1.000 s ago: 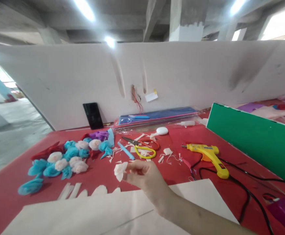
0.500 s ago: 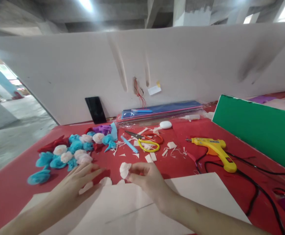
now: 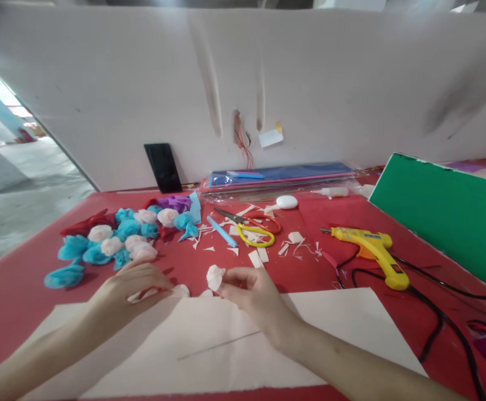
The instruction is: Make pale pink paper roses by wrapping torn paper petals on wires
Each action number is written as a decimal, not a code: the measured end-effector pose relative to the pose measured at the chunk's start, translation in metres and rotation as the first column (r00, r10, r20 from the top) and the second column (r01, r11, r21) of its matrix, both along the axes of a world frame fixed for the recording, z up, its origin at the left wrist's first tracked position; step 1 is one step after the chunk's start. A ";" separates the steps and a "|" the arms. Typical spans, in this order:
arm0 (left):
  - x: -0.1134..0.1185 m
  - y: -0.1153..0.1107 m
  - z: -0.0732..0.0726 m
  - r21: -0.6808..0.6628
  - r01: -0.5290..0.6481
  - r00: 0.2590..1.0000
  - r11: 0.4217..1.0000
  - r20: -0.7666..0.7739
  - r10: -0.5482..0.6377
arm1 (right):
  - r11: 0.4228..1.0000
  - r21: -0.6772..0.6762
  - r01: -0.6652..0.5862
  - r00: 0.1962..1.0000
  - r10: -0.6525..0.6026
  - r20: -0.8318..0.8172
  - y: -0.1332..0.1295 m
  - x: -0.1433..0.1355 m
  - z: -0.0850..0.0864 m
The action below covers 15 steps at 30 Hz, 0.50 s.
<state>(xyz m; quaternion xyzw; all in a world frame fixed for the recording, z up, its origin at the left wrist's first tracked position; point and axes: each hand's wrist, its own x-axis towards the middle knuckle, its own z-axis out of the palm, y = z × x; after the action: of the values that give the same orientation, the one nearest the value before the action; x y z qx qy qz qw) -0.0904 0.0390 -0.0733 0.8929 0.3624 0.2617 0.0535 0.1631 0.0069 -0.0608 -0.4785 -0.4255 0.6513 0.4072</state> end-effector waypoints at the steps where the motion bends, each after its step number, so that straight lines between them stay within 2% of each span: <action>1: 0.000 0.000 0.001 0.001 -0.001 1.000 1.000 0.002 0.001 | 1.000 0.001 -0.006 1.000 0.006 0.004 0.000 0.000 -0.001; 9: 0.001 -0.002 0.002 -0.018 -0.057 0.996 0.998 0.067 0.058 | 0.999 0.030 -0.038 0.999 0.037 0.034 0.000 0.006 -0.005; 15: 0.007 -0.005 0.012 -0.129 -0.067 0.990 0.989 0.115 0.082 | 0.999 0.032 -0.041 0.998 0.039 0.059 0.002 0.006 -0.005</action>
<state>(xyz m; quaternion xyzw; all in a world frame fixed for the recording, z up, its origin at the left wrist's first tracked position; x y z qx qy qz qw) -0.0838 0.0336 -0.0612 0.8561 0.4075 0.2937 0.1212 0.1688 0.0088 -0.0661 -0.4819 -0.4574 0.6379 0.3895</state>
